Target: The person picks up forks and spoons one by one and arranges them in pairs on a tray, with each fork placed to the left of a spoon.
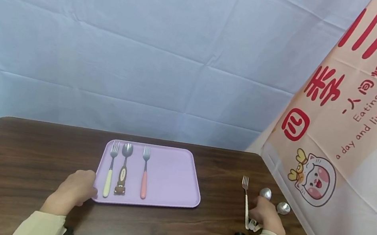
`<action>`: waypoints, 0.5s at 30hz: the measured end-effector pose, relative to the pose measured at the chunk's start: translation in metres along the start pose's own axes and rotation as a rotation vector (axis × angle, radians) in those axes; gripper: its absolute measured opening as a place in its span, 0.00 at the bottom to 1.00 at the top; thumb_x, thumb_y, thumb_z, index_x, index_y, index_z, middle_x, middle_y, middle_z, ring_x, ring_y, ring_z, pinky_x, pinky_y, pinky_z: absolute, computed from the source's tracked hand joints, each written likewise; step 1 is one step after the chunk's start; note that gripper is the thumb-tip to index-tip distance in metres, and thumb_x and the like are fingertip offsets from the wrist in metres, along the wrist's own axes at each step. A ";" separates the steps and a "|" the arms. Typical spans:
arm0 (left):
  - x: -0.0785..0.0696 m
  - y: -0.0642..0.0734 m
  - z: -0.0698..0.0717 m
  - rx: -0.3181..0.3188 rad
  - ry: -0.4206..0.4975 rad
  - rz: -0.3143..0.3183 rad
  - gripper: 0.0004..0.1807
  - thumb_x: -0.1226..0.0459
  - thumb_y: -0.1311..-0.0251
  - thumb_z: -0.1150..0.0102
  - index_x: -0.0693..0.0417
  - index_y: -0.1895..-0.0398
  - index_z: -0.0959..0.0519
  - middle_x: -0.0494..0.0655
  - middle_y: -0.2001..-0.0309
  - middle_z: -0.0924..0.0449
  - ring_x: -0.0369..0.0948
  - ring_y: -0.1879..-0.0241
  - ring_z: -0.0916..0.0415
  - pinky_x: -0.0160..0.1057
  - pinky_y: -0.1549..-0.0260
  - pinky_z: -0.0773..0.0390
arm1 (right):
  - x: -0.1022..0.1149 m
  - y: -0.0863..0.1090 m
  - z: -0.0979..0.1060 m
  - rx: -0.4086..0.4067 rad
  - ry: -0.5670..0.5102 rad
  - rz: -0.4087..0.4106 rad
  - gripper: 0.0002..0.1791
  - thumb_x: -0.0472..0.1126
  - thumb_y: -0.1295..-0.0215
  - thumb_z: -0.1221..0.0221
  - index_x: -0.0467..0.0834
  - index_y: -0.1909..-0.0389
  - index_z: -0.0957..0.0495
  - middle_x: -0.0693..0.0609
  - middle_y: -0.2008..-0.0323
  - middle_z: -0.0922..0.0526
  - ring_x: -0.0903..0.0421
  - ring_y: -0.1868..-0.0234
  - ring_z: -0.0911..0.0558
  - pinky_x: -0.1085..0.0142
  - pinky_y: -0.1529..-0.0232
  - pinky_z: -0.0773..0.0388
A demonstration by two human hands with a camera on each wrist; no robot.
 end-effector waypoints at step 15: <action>-0.002 -0.001 0.000 -0.001 0.000 -0.010 0.03 0.73 0.55 0.47 0.63 0.80 0.30 0.51 0.84 0.33 0.41 0.88 0.31 0.36 0.89 0.31 | -0.016 0.003 -0.003 -0.005 -0.050 -0.111 0.07 0.29 0.45 0.47 0.26 0.72 0.30 0.40 0.80 0.26 0.52 0.87 0.23 0.63 0.83 0.25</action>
Point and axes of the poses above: each hand's wrist, its own y-axis away from the middle knuckle, its own z-axis out of the back of the hand, x = y × z, the point moved 9 cm from there along -y, towards the middle knuckle
